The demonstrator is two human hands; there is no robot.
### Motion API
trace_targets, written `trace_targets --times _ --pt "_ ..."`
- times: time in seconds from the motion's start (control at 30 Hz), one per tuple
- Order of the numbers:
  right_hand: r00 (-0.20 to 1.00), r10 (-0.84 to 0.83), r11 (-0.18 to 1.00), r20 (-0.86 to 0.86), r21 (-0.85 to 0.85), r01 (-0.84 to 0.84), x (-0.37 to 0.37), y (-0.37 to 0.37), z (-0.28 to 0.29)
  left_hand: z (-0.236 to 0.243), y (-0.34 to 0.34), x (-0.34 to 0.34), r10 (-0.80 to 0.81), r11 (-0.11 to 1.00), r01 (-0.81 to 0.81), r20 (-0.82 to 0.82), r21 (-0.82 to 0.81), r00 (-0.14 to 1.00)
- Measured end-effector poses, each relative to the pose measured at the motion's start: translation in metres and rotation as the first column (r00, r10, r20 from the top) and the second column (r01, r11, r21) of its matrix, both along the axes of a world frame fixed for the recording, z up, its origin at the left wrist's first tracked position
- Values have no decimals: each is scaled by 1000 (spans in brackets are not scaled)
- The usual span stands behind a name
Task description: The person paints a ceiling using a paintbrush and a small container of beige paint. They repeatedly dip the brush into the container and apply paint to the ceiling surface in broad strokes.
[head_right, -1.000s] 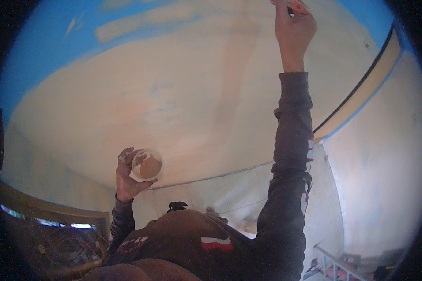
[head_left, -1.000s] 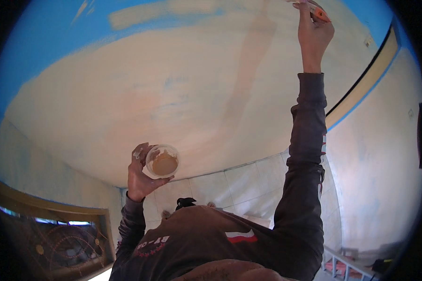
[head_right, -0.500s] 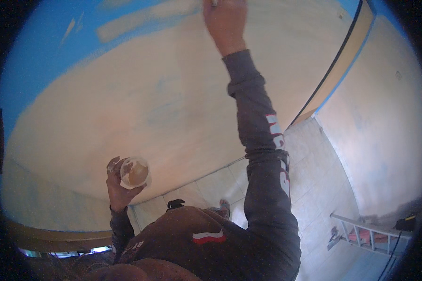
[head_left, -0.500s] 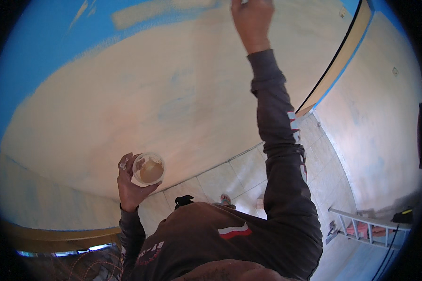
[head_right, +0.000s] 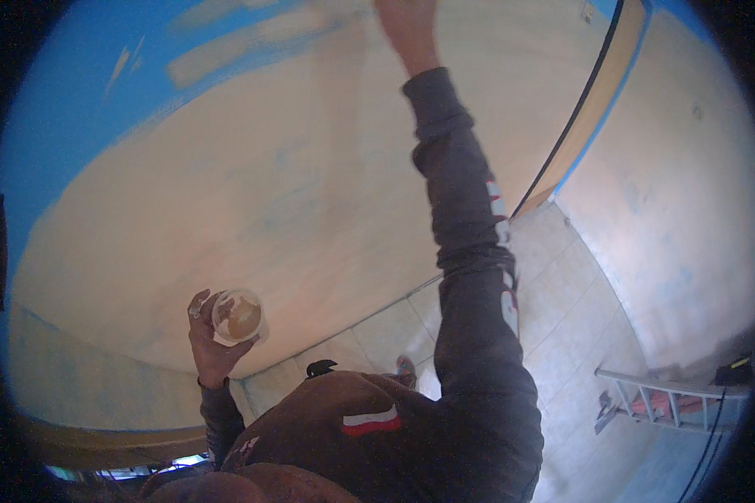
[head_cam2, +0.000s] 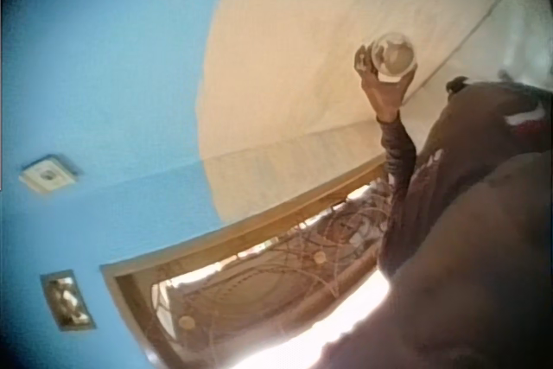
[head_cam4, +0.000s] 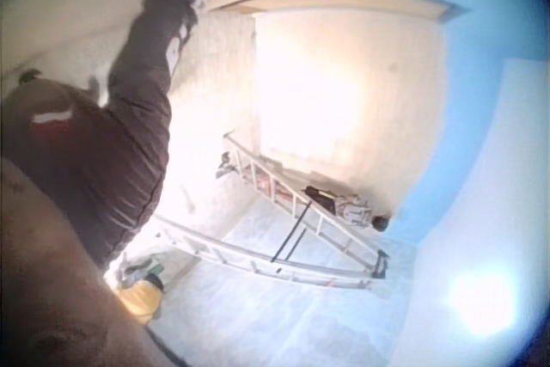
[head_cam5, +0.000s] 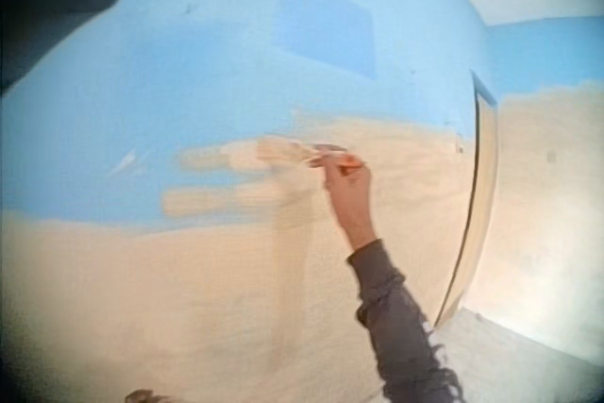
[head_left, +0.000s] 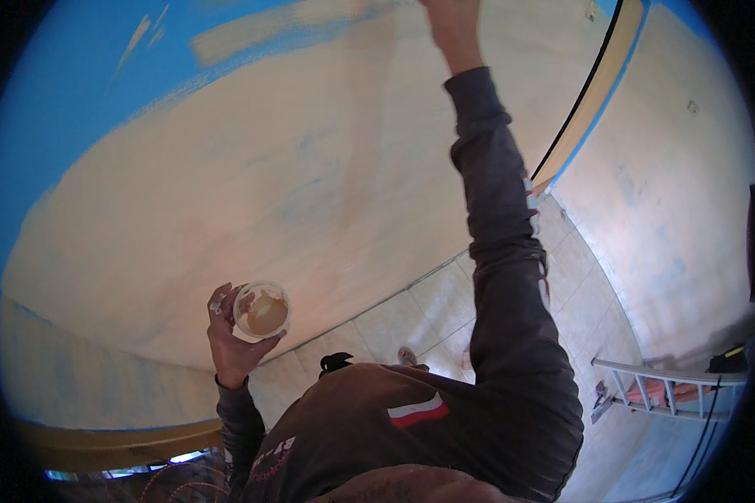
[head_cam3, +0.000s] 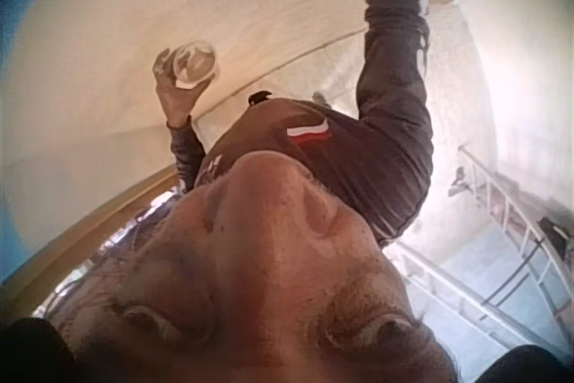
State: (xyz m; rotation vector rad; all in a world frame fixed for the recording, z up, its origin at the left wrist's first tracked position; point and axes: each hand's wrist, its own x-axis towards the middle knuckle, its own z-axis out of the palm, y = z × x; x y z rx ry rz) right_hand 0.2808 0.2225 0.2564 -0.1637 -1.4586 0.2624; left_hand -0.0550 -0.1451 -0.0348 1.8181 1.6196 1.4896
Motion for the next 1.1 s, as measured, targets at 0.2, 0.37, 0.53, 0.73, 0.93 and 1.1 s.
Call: trace_targets --times 0.2,0.37,0.53,0.73,0.93,1.1 --pt "999 -51 994 -13 -98 49 104 12 2 -7 -1 -5 -11 1000 10 16 9 1000" --pt "974 -220 969 -51 -122 213 118 9 13 -8 -3 -7 2 1000 -3 34 25 999" --pt "835 -522 802 -175 231 550 124 2 28 -6 -3 -11 -22 999 21 23 28 1000" --pt "633 -759 547 -153 378 747 38 14 -3 -5 -1 -11 -3 1000 3 -17 15 1000" --pt "709 -699 612 -93 436 660 -73 -48 -12 2 -4 -9 -2 1000 2 -3 4 1000" --pt "893 -449 839 -16 338 427 -89 -97 -30 3 -4 -4 -19 1000 19 5 0 1000"
